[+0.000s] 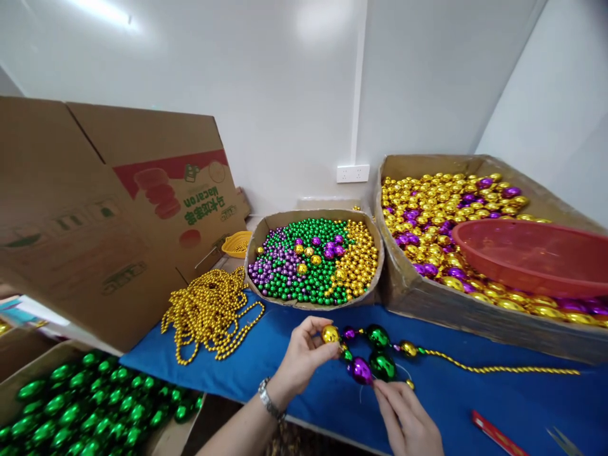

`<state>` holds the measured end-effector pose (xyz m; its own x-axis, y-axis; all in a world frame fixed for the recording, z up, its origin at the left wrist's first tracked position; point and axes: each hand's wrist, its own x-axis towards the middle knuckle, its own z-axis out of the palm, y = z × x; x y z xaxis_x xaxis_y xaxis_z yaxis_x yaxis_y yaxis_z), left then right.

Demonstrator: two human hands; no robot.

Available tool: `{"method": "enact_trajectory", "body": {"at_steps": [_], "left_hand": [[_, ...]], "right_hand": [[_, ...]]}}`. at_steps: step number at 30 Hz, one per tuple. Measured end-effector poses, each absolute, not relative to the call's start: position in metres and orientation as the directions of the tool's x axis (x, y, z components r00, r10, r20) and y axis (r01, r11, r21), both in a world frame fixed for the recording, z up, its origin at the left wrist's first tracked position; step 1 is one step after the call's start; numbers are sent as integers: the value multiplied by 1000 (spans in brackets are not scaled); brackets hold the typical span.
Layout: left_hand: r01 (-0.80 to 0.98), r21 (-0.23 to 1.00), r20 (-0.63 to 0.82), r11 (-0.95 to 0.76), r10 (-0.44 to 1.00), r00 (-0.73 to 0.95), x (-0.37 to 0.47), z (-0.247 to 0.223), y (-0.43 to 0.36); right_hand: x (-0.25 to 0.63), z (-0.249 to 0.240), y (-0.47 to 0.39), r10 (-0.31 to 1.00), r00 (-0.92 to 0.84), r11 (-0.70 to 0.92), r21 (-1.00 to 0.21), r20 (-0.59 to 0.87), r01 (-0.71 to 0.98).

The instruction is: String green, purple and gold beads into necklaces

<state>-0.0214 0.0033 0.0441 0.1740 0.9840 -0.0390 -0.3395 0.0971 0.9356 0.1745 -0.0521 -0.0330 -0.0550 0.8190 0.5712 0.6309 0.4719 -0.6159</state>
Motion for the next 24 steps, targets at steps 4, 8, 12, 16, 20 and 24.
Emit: {"method": "enact_trajectory", "body": {"at_steps": [4,8,12,16,20,24], "left_hand": [[-350,928,-60,131,976,208,-22,44,5],[-293,951,-36,100,976,217,-22,42,2],[-168,985,-3,51,961,275,-22,45,-2],[-136,991,60,-5,914,402,-32,53,7],[350,903,177,-250,957,229,-60,62,51],[769,610,215,-193,974,74,-92,65,107]], "right_hand": [[175,-32,-51,818,-44,482,-642,573,596],[173,-37,-51,898,-21,393,-783,439,482],[168,-44,-51,994,-32,104,-972,100,209],[161,-42,-49,997,-45,-65,-990,-60,-125],[162,-36,-47,999,-12,-49,-971,-47,-235],[166,-38,-46,1000,9,-25,-974,-28,-223]]}}
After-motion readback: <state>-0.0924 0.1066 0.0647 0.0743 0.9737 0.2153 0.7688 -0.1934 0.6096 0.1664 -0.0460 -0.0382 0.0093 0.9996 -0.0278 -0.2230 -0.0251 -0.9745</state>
